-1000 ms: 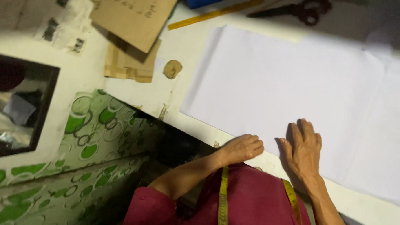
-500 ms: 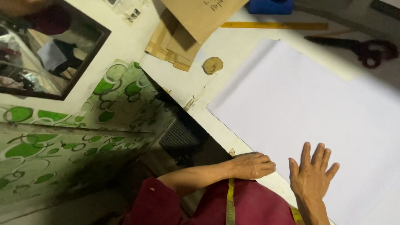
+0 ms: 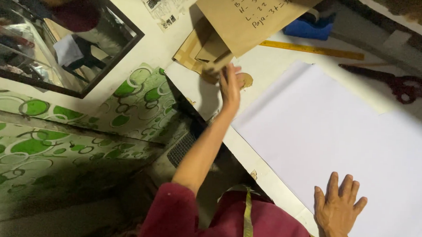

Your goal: Cutting fabric and aligning a paper pattern on white cloth to prepare for garment assembly.

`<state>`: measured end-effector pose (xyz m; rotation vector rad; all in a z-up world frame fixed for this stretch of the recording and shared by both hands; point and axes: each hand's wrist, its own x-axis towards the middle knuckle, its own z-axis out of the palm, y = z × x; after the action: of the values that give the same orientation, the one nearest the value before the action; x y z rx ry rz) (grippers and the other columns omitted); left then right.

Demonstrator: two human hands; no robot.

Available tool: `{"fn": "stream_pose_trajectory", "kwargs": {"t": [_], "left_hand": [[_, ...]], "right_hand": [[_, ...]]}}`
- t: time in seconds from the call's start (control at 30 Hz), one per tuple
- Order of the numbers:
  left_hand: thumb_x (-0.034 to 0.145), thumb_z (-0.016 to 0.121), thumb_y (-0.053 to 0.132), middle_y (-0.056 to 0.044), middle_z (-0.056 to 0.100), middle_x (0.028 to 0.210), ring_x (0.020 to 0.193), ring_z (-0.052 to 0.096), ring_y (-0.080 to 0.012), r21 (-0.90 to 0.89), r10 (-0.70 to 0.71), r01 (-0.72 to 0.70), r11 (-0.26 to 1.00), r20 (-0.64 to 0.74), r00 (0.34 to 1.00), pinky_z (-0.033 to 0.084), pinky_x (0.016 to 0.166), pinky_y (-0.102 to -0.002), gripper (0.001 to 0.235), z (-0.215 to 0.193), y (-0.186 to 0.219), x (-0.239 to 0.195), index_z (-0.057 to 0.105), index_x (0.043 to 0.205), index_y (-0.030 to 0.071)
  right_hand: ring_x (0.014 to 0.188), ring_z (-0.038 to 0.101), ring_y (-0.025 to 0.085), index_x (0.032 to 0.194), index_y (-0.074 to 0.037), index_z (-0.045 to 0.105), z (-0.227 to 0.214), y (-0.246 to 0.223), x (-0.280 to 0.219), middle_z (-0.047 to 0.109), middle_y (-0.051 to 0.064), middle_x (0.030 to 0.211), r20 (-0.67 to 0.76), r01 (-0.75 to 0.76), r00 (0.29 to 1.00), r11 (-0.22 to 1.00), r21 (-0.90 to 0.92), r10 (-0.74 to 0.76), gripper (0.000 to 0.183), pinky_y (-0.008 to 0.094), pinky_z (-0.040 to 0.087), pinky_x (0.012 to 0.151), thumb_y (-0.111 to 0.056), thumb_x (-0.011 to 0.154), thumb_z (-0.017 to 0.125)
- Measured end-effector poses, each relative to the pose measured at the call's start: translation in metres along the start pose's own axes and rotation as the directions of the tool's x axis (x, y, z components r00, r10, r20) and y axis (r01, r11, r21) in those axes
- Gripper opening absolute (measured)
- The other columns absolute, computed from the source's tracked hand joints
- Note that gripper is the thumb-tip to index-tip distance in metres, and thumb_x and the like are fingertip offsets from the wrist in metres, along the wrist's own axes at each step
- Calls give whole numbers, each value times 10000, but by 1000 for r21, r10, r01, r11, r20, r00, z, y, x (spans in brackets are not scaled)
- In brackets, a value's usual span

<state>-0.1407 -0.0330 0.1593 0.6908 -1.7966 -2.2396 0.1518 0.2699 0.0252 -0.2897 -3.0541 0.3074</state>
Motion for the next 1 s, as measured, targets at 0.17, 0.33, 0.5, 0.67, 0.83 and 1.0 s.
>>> {"fn": "stream_pose_trajectory", "kwargs": {"t": [0.17, 0.33, 0.5, 0.67, 0.83, 1.0], "left_hand": [[775, 517, 623, -69, 444, 1604, 1314, 557, -328, -221, -252, 293, 930, 194, 948, 541, 1000, -490, 887, 16, 42, 88, 376, 1566, 247], [810, 774, 136, -167, 677, 1291, 1123, 660, -379, -310, -261, 262, 914, 45, 964, 646, 817, -524, 422, 27, 36, 114, 658, 1204, 36], [858, 743, 263, -64, 723, 979, 920, 645, -227, -85, -146, 144, 986, -28, 989, 538, 745, -448, 187, 22, 16, 98, 671, 924, 104], [856, 766, 226, -74, 701, 990, 883, 632, -230, -243, -269, 264, 933, 15, 963, 470, 704, -399, 225, 18, 9, 79, 636, 990, 101], [830, 701, 263, -125, 639, 1355, 1186, 621, -321, -358, -382, 471, 806, 291, 877, 607, 892, -502, 561, 23, 24, 68, 587, 1362, 126], [865, 680, 149, -184, 584, 1392, 1172, 602, -404, -368, -357, 385, 846, 145, 923, 618, 828, -604, 558, 34, 27, 71, 472, 1376, 64]], "right_hand": [[1550, 248, 398, 1594, -164, 388, 6, 1, -1, 327, 224, 1674, 12, -21, 1000, 1000, 5, 21, 710, 649, 194, 1125, -564, 1019, 275], [1541, 280, 386, 1582, -166, 419, 2, -3, -2, 368, 220, 1652, -23, -19, 1000, 1000, -3, 19, 695, 637, 223, 1115, -560, 1026, 285], [1498, 342, 373, 1558, -148, 461, -2, -8, 0, 417, 194, 1600, -24, -21, 1000, 998, -60, 19, 670, 618, 280, 1091, -531, 1031, 303], [1500, 356, 355, 1546, -151, 479, -4, -13, -1, 442, 199, 1601, -56, -30, 998, 997, -65, 26, 650, 614, 290, 1095, -516, 1029, 331], [1527, 348, 375, 1567, -135, 491, 3, -12, -2, 439, 223, 1631, -89, -23, 996, 999, -34, 20, 667, 644, 267, 1125, -520, 1045, 339], [1505, 404, 376, 1541, -138, 520, 0, -15, -1, 490, 201, 1582, -141, 1, 990, 997, -81, -13, 641, 615, 330, 1080, -497, 1030, 375]]}}
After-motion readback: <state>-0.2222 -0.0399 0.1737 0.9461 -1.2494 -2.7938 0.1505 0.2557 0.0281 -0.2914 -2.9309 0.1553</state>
